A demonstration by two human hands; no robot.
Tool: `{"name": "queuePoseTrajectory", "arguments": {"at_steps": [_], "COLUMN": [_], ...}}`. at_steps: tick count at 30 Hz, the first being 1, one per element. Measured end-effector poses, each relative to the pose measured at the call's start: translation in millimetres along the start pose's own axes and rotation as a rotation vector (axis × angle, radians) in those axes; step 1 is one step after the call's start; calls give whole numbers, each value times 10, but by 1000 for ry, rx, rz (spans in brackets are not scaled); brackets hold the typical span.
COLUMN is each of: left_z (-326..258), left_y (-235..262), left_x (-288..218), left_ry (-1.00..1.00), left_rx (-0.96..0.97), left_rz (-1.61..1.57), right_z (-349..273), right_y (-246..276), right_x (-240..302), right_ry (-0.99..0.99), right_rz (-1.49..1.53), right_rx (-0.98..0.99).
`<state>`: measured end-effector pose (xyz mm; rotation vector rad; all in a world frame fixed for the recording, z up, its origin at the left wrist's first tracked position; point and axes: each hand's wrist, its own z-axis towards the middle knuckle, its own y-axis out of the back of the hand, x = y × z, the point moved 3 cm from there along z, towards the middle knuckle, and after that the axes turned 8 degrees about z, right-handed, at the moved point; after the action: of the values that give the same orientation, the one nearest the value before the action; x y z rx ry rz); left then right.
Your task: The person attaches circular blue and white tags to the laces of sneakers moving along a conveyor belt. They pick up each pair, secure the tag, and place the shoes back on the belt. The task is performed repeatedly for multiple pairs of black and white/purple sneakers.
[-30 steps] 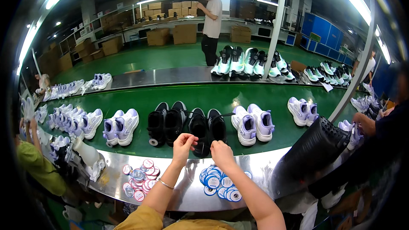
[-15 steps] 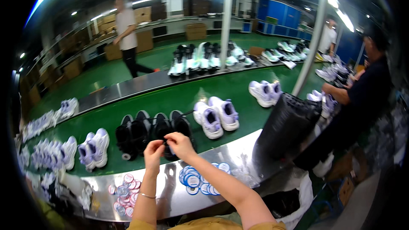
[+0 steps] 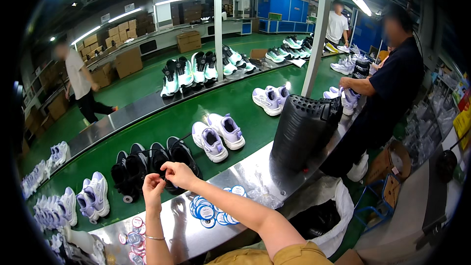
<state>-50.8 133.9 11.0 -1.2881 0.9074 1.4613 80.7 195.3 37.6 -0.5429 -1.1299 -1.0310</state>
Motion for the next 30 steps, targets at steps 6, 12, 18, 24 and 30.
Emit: {"name": "queuePoseTrajectory", "arguments": {"at_steps": [6,12,18,24,30], "left_z": [5,-44,-1,-102,-76], "left_y": [-34,108,4,152,69], "left_x": [25,42,82,186,246], "left_ry": [-24,-6,10,80,72], "left_rx": [50,54,41,-4,-22], "left_rz": [14,74,44,-33,-9], "right_z": [-2,51,31,13,20], "right_y": [-13,-122,-45,-237,-126], "right_x": [71,8,-114,-20,-119], "right_ry": [6,-42,-66,-135,-90], "right_rz": [-104,-114,66,-71,-24], "right_rx": [143,225,172,259,189]}}
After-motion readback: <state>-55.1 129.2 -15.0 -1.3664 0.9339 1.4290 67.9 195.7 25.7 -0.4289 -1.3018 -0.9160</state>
